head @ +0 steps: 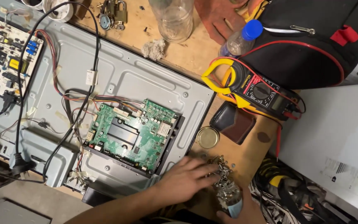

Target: Sorting through a pile of screws on a workbench to find specific parts during a television repair.

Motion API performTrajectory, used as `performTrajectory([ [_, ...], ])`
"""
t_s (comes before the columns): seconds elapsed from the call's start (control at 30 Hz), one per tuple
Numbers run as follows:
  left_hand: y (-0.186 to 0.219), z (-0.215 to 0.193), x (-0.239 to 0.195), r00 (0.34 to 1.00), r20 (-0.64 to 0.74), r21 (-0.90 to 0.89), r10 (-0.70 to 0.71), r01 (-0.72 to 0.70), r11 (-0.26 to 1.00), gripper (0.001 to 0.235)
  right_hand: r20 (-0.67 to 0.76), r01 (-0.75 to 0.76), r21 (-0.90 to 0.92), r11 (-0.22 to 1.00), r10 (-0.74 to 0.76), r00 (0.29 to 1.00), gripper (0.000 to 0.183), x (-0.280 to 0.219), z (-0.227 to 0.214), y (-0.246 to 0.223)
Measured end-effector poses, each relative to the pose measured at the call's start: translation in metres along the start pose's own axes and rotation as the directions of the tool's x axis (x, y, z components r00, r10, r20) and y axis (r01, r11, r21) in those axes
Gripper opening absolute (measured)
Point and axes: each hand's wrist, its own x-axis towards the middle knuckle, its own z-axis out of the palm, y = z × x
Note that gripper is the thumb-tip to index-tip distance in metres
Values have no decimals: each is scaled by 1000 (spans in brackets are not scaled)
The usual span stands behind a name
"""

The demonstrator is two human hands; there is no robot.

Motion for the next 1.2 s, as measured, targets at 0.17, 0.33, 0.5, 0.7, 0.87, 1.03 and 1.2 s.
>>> performTrajectory([
  [0.17,1,12,22,996,8,74,88,-89,993,46,-36,112,95,989,-109,993,130,-5,-1,-12],
  [0.33,-9,11,11,1000,3,204,-2,2,979,41,-92,-89,-45,995,85,992,138,-1,31,36],
  [0.5,-11,3,3,999,-25,180,-27,31,983,46,-148,-166,-114,979,149,978,140,-13,38,15],
  [0.7,-3,6,7,1000,-11,-89,21,-22,996,40,-272,128,37,991,-113,956,131,-18,61,35],
  [0.87,-3,19,7,969,213,-227,126,-77,971,48,-192,4,91,996,13,981,135,-20,60,28],
  [1.03,-16,16,1,993,107,-9,55,-55,998,21,-382,251,64,966,-209,900,120,-23,65,20],
  [1.2,-15,6,7,998,67,6,-21,20,1000,30,-325,107,-12,994,-105,940,124,-24,60,9],
])
